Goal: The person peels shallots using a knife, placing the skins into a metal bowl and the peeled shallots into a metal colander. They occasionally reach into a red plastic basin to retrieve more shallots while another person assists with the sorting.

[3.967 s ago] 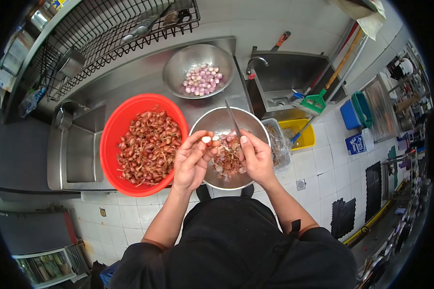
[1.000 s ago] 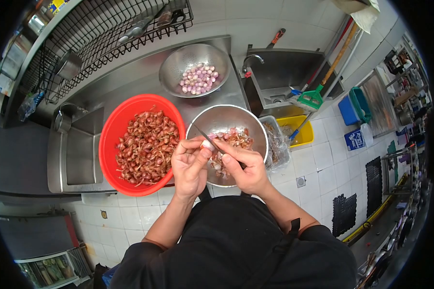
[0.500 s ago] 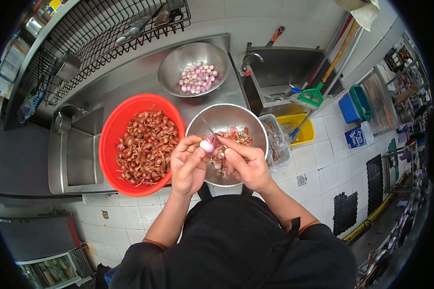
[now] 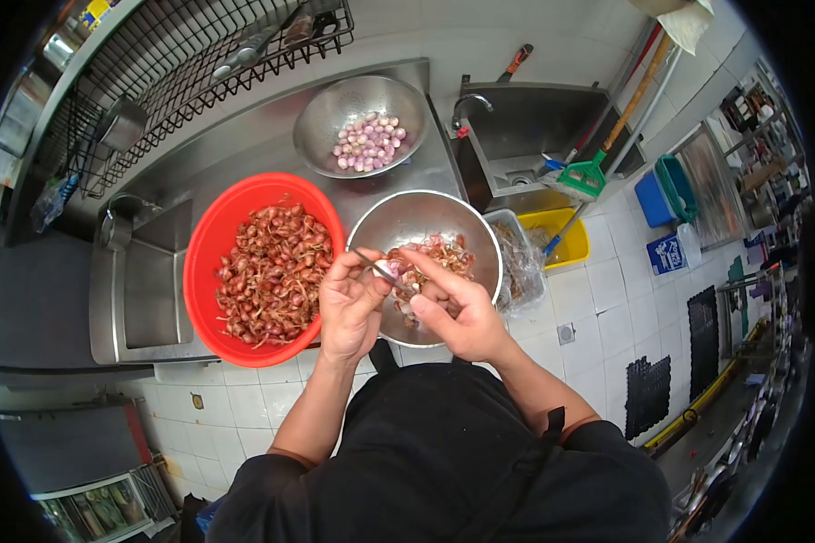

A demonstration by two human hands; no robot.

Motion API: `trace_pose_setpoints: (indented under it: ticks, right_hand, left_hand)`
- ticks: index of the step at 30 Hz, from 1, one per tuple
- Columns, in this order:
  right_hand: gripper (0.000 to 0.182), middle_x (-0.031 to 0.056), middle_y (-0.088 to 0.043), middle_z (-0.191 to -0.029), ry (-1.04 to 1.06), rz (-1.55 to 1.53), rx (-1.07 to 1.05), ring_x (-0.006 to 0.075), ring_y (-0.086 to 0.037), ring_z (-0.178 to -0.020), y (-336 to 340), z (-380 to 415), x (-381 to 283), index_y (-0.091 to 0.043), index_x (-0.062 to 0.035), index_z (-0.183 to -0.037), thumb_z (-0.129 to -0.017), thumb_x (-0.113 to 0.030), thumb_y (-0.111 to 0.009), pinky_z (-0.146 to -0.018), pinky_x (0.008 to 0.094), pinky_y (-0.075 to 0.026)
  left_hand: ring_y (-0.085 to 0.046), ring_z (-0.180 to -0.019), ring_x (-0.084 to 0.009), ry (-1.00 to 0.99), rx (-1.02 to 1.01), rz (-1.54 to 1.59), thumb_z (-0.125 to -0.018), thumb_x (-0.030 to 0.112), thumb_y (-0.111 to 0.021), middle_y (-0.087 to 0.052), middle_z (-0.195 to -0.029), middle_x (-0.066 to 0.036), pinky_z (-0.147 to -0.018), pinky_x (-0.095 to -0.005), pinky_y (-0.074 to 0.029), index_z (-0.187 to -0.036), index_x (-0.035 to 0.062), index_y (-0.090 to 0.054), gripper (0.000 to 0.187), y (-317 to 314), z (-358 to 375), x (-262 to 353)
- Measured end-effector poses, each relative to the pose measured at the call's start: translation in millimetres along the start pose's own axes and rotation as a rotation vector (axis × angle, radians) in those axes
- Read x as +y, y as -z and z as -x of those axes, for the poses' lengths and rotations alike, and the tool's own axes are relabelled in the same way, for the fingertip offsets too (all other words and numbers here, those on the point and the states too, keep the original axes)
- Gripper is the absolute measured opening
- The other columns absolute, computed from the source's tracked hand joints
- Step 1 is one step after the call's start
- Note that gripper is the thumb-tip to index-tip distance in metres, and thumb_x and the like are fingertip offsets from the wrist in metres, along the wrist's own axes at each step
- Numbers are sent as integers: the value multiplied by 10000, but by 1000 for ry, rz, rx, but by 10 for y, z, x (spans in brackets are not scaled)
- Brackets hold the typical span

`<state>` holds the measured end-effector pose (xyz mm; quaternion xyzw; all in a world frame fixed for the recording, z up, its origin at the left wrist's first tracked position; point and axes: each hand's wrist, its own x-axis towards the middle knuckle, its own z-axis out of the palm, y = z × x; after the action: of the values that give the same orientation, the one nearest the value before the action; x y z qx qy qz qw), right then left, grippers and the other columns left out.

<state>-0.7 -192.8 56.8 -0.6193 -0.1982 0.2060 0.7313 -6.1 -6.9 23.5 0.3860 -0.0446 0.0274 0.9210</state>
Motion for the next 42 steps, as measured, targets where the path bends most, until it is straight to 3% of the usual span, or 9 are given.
trace_pose_setpoints:
  ticks: [6,12,19,21,25,28,30,37,42]
  right_hand:
    - [378,15,-662,-1011,315,169,132,31,-527,-790,-50,-119,88,-543,28,-1346,-985,-84,-554,-763,193,-449]
    - [342,97,-678,-1157,-118,-79,221,106,-592,-1030,-6,-37,28,-582,16,-1308,-994,-113,-550,-916,252,-462]
    - [335,109,-680,-1157,70,62,282,115,-602,-1030,-23,-105,73,-590,20,-1297,-996,-121,-551,-916,254,-466]
    - [359,-40,-535,-680,140,65,325,6,-448,-583,-18,-130,156,-564,-5,-1338,-1004,-133,-544,-509,185,-367]
    - [372,-4,-613,-837,352,277,289,2,-471,-658,15,-156,135,-557,12,-1340,-984,-95,-556,-582,188,-408]
    - [395,43,-654,-1080,19,151,82,45,-565,-788,-9,-30,-42,-541,29,-1346,-961,-56,-560,-733,222,-478]
    - [417,169,-641,-1244,111,102,82,161,-603,-1126,-93,-55,-94,-520,52,-1347,-958,-87,-574,-977,290,-450]
    - [366,197,-670,-1188,292,340,156,223,-634,-1132,-18,-123,64,-571,60,-1291,-952,-80,-578,-967,311,-474]
    - [344,122,-693,-1135,196,122,238,103,-622,-992,-27,-114,67,-591,41,-1284,-962,-82,-574,-882,245,-482]
  left_hand:
    - [-648,-1020,-178,-36,-51,-72,-861,-58,-685,-651,-1116,-119,-900,-302,-524,-1169,-18,-570,331,-27,3,19]
    - [-639,-1096,-231,40,-61,16,-949,41,-595,-642,-1203,-175,-970,-348,-515,-1247,-17,-552,307,-19,3,36]
    - [-615,-1146,-251,105,-85,115,-970,17,-513,-595,-1276,-195,-1011,-370,-503,-1288,-25,-526,321,1,-11,67]
    - [-612,-1146,-237,92,-75,116,-965,6,-500,-590,-1278,-189,-1024,-366,-491,-1279,-28,-533,317,29,-10,69]
    - [-614,-1132,-212,75,-46,66,-960,6,-530,-610,-1248,-166,-1026,-352,-483,-1273,-25,-537,315,20,-5,63]
    - [-626,-1048,-159,11,-33,-95,-914,-53,-605,-635,-1184,-122,-936,-286,-501,-1248,-34,-572,336,9,16,39]
    - [-637,-994,-137,-29,-4,-248,-868,-88,-658,-640,-1151,-103,-890,-262,-518,-1223,-35,-595,364,-33,25,51]
    - [-652,-979,-157,-175,-71,-405,-859,-82,-677,-656,-1101,-114,-844,-261,-544,-1190,-65,-605,339,-21,4,46]
    - [-650,-1008,-167,-32,29,-230,-871,-83,-661,-653,-1107,-131,-843,-265,-549,-1185,-62,-589,323,-68,3,66]
